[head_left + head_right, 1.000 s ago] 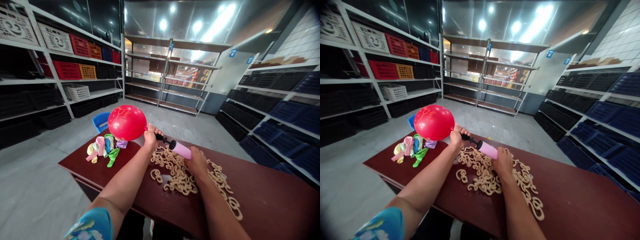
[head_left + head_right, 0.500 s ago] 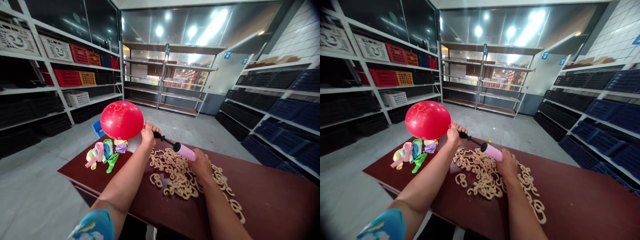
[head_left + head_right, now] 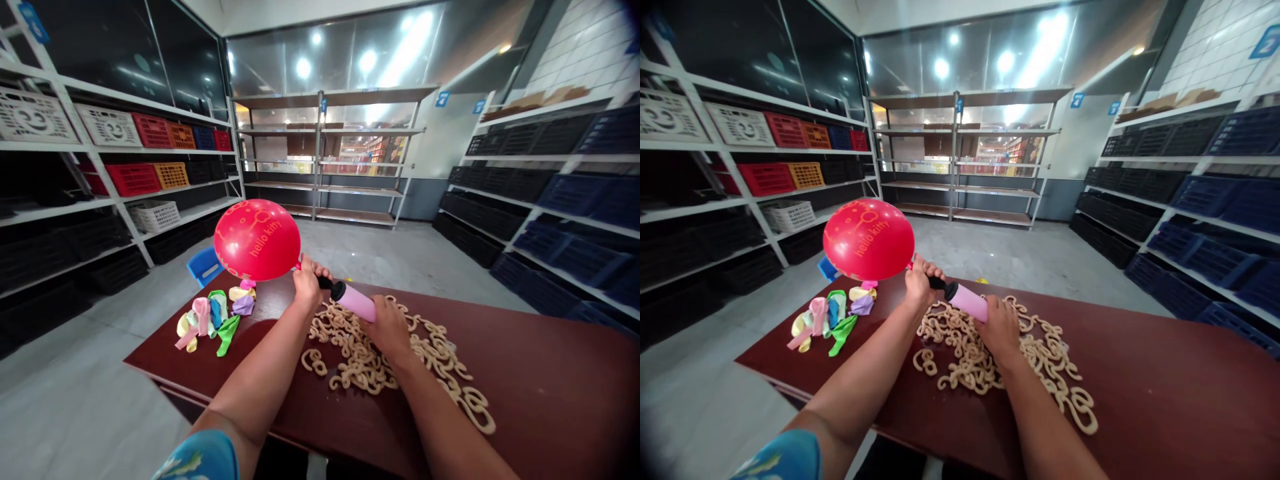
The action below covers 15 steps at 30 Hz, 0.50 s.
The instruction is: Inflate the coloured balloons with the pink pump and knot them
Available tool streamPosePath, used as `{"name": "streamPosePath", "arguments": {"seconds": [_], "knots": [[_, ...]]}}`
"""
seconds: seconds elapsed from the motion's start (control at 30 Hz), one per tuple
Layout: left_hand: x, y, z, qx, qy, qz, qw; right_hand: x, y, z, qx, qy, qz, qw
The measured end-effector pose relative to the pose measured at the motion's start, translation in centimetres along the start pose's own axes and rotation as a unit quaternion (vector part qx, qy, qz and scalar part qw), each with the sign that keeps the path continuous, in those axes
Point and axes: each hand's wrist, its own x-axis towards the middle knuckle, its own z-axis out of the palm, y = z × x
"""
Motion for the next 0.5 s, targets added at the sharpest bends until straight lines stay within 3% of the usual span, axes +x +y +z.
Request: {"name": "streamPosePath", "arguments": {"seconds": [0.1,0.3,0.43,0.5], "knots": [[-0.7,-0.5,-0.9,-0.013,-0.003,0.007,1.000,-0.2,-0.7,-0.9,0.020,0.000,-0.023,1.000],[-3.0,-1.1,-1.9,-0.026,-0.014,-0.008,1.000,-1.0,-4.1,-3.7,0.059,0.027,-0.183,0.981],[-3.2,-0.6,-2.5,-0.006,-0.008,-0.045,0.999,-1.6,-5.1,-4.8,0.050,0.013,-0.191,0.980],[-2.5,0.2,-3.0,0.007,0.021,-0.038,0.999,-1.6,-4.6,-5.3,0.048,-0.006,-0.190,0.981]]}}
